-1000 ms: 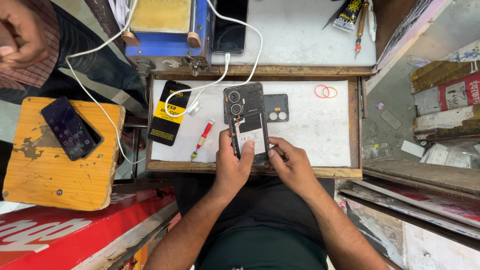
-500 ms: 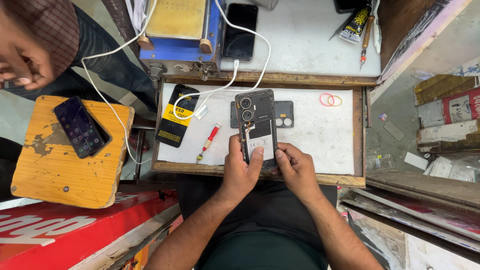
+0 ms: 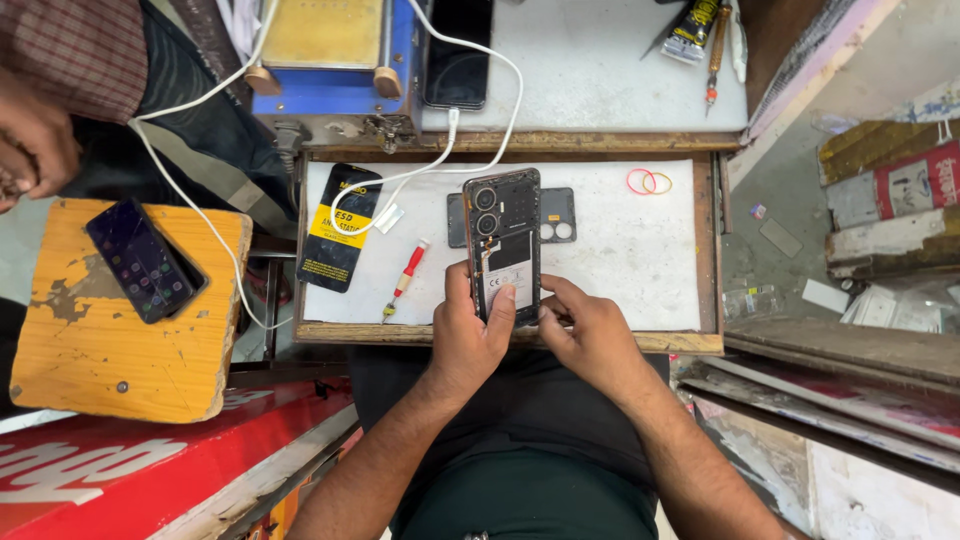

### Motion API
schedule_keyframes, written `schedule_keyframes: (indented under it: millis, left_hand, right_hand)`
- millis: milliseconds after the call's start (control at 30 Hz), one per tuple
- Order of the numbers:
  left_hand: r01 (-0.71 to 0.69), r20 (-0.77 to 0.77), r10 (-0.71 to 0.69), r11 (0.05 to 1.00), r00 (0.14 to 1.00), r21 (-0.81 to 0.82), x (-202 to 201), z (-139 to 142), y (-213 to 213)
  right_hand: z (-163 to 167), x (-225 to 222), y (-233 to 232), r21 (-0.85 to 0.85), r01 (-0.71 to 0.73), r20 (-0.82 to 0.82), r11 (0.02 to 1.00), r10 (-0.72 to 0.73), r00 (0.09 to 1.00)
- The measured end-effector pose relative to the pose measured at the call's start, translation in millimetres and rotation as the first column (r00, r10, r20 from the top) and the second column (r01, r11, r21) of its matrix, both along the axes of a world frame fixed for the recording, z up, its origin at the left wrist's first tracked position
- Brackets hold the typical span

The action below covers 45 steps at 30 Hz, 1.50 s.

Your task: The person holds a disassembled smartphone and repeatedly pries at the internal frame and camera module area with fingers and a red-handled screwdriver. The person turns the phone over to inspect the back and continues prying at the internal components. The task remains incomplete at the end of the clip.

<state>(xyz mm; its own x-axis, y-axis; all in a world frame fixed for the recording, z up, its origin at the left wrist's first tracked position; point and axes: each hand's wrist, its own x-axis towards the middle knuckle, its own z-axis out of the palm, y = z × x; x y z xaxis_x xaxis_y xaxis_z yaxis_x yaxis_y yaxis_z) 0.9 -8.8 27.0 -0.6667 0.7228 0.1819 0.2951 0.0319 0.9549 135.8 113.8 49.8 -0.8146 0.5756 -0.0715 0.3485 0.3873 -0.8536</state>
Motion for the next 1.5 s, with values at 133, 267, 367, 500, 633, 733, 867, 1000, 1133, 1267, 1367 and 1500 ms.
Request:
schedule_keyframes:
  millis: [133,267,367,500,633,733,867,1000,1133,1267,1367,1500]
  left_hand:
    - [-0.016,-0.042,0.014,0.998,0.999,-0.053,3.8,-0.5,-0.7]
    - [0.022,-0.034,-0.024,0.998,0.999,-0.062,5.2,-2.2,1.8]
    - [0.044,-0.013,-0.045,0.998,0.999,-0.042,1.9,-2.3,2.6]
    - [0.027,-0.021,-0.028,0.999,0.999,-0.042,-3.8,0.1,2.4]
    - [0.046,-0.02,-0.046,0.999,0.999,-0.024,-1.1,4.1,3.2]
    - [0.044,-0.012,-0.044,0.999,0.999,-0.032,1.3,7.6,3.9]
    - [0.047,0.037,-0.047,0.999,0.998,-0.002,-4.9,10.3,4.6]
    - [0.041,0.107,-0.04,0.999,0.993,-0.008,-8.7,7.9,3.4]
    - [0.025,0.122,-0.031,0.998,0.992,0.049,-0.3,0.1,5.5]
    - [0.033,0.168,-0.037,0.999,0.985,0.028,4.5,-5.5,4.3]
    - [0.025,0.168,-0.03,0.999,0.985,0.033,-2.4,-6.4,3.7]
    - [0.026,0.192,-0.039,0.997,0.981,0.067,-7.8,-5.4,1.3]
  right_hand:
    - [1.8,-3.6,-3.2,0.191,-0.003,-0.038,0.982,0.01,0.999]
    - [1.2,-6.7,-4.6,0.179,0.065,0.111,0.982,-0.086,0.99]
    - [2.2,-5.2,-2.5,0.107,0.084,0.131,0.991,-0.098,0.987]
    - [5.2,-1.7,1.5,0.193,-0.051,-0.194,0.98,0.089,0.977]
    - [7.8,-4.2,0.4,0.157,0.037,-0.01,0.987,-0.036,0.999]
    - [10.3,-6.9,-1.1,0.13,0.104,0.078,0.986,-0.115,0.99]
    - [11.5,-4.9,2.9,0.082,0.051,-0.022,0.995,-0.049,0.999]
    - [0.5,-1.2,7.0,-0.071,-0.078,-0.207,0.994,0.062,0.976]
    - [-21.5,-3.9,-0.7,-0.359,0.05,-0.184,0.932,-0.123,0.975]
    - [-32.8,-7.4,-7.8,-0.321,0.163,-0.131,0.933,-0.214,0.968]
    - [-26.4,-5.7,-2.8,-0.336,0.081,-0.119,0.938,-0.128,0.985]
    - [-10.6,0.6,8.0,-0.29,-0.085,-0.111,0.953,0.055,0.992]
